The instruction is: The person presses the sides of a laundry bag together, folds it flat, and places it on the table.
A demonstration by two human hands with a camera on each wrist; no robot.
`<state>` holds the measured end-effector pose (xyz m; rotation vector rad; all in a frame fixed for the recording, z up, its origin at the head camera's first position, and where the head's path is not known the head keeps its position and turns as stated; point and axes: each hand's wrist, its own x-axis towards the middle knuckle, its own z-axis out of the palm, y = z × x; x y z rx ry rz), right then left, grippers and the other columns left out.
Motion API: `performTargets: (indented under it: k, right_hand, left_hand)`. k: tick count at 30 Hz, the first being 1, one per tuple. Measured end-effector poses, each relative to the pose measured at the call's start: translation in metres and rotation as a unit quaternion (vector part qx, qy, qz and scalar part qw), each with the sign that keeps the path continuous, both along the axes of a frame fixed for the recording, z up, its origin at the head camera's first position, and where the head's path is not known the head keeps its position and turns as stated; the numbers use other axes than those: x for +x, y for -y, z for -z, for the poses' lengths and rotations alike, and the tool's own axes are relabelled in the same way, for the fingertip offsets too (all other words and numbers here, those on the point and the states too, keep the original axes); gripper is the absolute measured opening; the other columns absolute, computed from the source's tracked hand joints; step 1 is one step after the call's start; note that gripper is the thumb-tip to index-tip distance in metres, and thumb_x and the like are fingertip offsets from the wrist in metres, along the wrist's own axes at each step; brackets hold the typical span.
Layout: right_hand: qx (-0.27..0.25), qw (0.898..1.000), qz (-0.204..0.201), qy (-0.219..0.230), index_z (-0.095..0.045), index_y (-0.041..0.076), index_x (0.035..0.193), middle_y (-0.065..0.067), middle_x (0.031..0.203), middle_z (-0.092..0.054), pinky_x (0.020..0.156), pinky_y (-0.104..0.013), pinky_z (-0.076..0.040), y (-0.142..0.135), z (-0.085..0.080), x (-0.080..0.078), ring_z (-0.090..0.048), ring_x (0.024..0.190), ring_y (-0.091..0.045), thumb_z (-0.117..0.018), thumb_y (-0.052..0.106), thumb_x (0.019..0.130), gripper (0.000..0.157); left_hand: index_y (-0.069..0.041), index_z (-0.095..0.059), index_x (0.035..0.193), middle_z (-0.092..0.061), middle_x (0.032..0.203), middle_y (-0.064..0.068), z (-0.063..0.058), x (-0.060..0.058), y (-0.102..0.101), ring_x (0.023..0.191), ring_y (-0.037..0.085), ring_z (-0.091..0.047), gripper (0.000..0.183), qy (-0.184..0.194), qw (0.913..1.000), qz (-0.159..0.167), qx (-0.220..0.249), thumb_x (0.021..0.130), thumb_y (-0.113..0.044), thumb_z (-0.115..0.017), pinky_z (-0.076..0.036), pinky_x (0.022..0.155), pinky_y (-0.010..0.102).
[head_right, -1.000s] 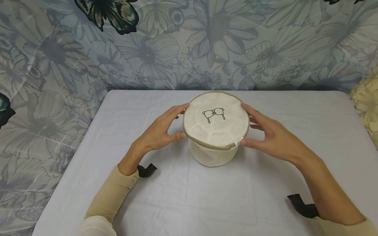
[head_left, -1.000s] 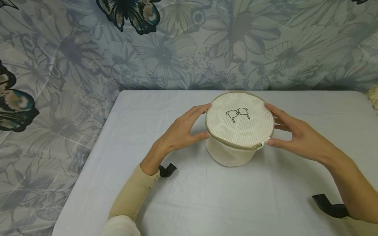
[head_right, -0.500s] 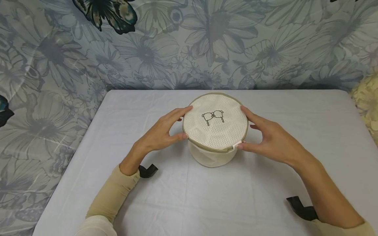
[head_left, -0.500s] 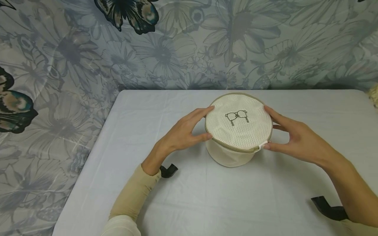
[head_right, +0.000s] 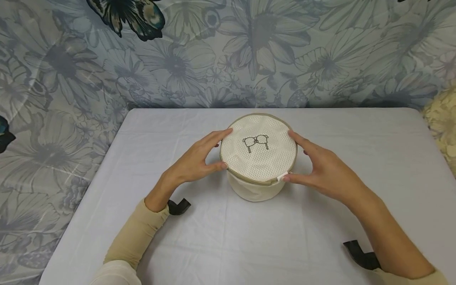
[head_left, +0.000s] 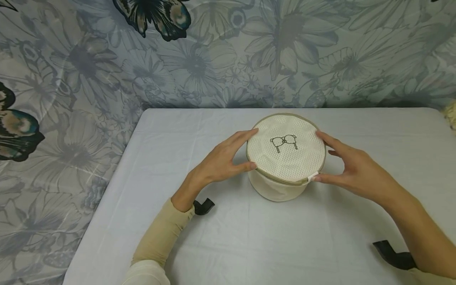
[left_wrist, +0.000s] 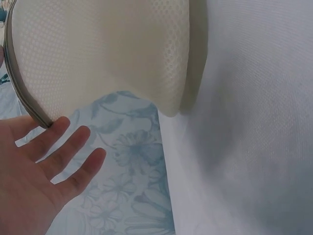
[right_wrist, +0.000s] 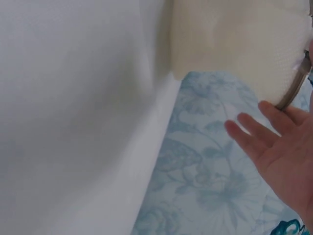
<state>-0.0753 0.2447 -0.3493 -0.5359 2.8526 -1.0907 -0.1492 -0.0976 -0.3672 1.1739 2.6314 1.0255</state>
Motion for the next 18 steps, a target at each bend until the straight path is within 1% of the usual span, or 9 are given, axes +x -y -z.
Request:
performTargets:
  k: [2,4,6,7,10,11,14,17,18]
  right_hand:
    - [0.009,1.000,-0.003,-0.015,-0.025,0.029,0.159,-0.008,0.158,-0.036,0.089,-0.061,-0.047,0.001,0.003,0.000,-0.056,0.120,-0.046,-0.091,0.026,0.072,0.109]
    - [0.012,1.000,-0.003,-0.029,-0.028,0.026,0.158,-0.008,0.157,-0.037,0.090,-0.052,-0.049,0.002,0.007,-0.001,-0.056,0.121,-0.041,-0.092,0.024,0.070,0.109]
    - [0.009,0.999,-0.011,-0.045,-0.029,0.021,0.158,-0.009,0.157,-0.037,0.096,-0.034,-0.049,0.002,0.009,-0.002,-0.053,0.126,-0.038,-0.093,0.022,0.069,0.110]
    - [0.008,0.999,-0.015,-0.052,-0.029,0.020,0.158,-0.009,0.158,-0.036,0.098,-0.024,-0.047,0.003,0.011,-0.002,-0.051,0.129,-0.035,-0.093,0.021,0.068,0.110]
    - [0.003,0.998,-0.024,-0.066,-0.029,0.017,0.158,-0.011,0.158,-0.036,0.096,-0.002,-0.033,0.004,0.013,-0.002,-0.045,0.134,-0.030,-0.093,0.019,0.067,0.111]
    - [0.001,0.997,-0.026,-0.067,-0.029,0.017,0.158,-0.012,0.158,-0.035,0.095,0.001,-0.030,0.005,0.014,-0.002,-0.044,0.134,-0.029,-0.093,0.019,0.068,0.110]
    - [0.000,0.998,-0.025,-0.064,-0.028,0.017,0.158,-0.012,0.157,-0.035,0.093,0.002,-0.029,0.005,0.014,-0.002,-0.047,0.131,-0.031,-0.093,0.019,0.068,0.110]
    - [0.004,0.998,-0.023,-0.060,-0.028,0.017,0.158,-0.012,0.158,-0.034,0.094,0.000,-0.032,0.005,0.014,-0.001,-0.049,0.129,-0.034,-0.092,0.020,0.069,0.110]
    - [0.008,0.998,-0.022,-0.060,-0.027,0.017,0.158,-0.012,0.158,-0.034,0.095,-0.004,-0.037,0.005,0.014,-0.001,-0.050,0.129,-0.034,-0.092,0.021,0.069,0.111]
  left_hand:
    - [-0.035,-0.017,0.160,-0.034,0.157,-0.005,0.001,0.000,0.000,0.142,0.015,-0.035,0.086,0.007,0.9999,-0.003,-0.008,0.090,-0.071,-0.053,-0.038,0.111,0.046]
    - [-0.036,-0.016,0.159,-0.032,0.158,-0.006,0.001,0.000,-0.001,0.143,0.013,-0.033,0.087,0.014,0.9997,-0.006,-0.018,0.090,-0.064,-0.060,-0.037,0.111,0.045]
    - [-0.037,-0.014,0.159,-0.031,0.158,-0.007,0.002,0.000,-0.001,0.144,0.012,-0.032,0.088,0.021,0.9993,-0.010,-0.029,0.090,-0.057,-0.065,-0.036,0.112,0.044]
    - [-0.037,-0.014,0.159,-0.032,0.158,-0.007,0.003,0.000,-0.001,0.143,0.012,-0.032,0.089,0.022,0.9992,-0.010,-0.033,0.090,-0.058,-0.065,-0.036,0.112,0.043]
    - [-0.037,-0.014,0.159,-0.031,0.158,-0.006,0.004,0.000,-0.001,0.144,0.011,-0.031,0.089,0.023,0.9988,-0.012,-0.042,0.089,-0.060,-0.064,-0.035,0.113,0.042]
    - [-0.037,-0.014,0.159,-0.031,0.158,-0.006,0.005,0.000,-0.001,0.144,0.010,-0.031,0.089,0.023,0.9987,-0.013,-0.044,0.089,-0.060,-0.064,-0.035,0.113,0.042]
    - [-0.036,-0.015,0.159,-0.031,0.158,-0.006,0.005,0.000,-0.001,0.144,0.010,-0.031,0.089,0.022,0.9986,-0.012,-0.047,0.089,-0.060,-0.064,-0.035,0.113,0.041]
    - [-0.035,-0.016,0.159,-0.031,0.158,-0.007,0.006,0.000,-0.001,0.144,0.010,-0.031,0.089,0.024,0.9986,-0.010,-0.046,0.089,-0.059,-0.065,-0.035,0.113,0.041]
    - [-0.034,-0.016,0.159,-0.031,0.158,-0.007,0.006,0.000,-0.001,0.144,0.010,-0.031,0.089,0.025,0.9986,-0.009,-0.045,0.089,-0.058,-0.065,-0.035,0.113,0.041]
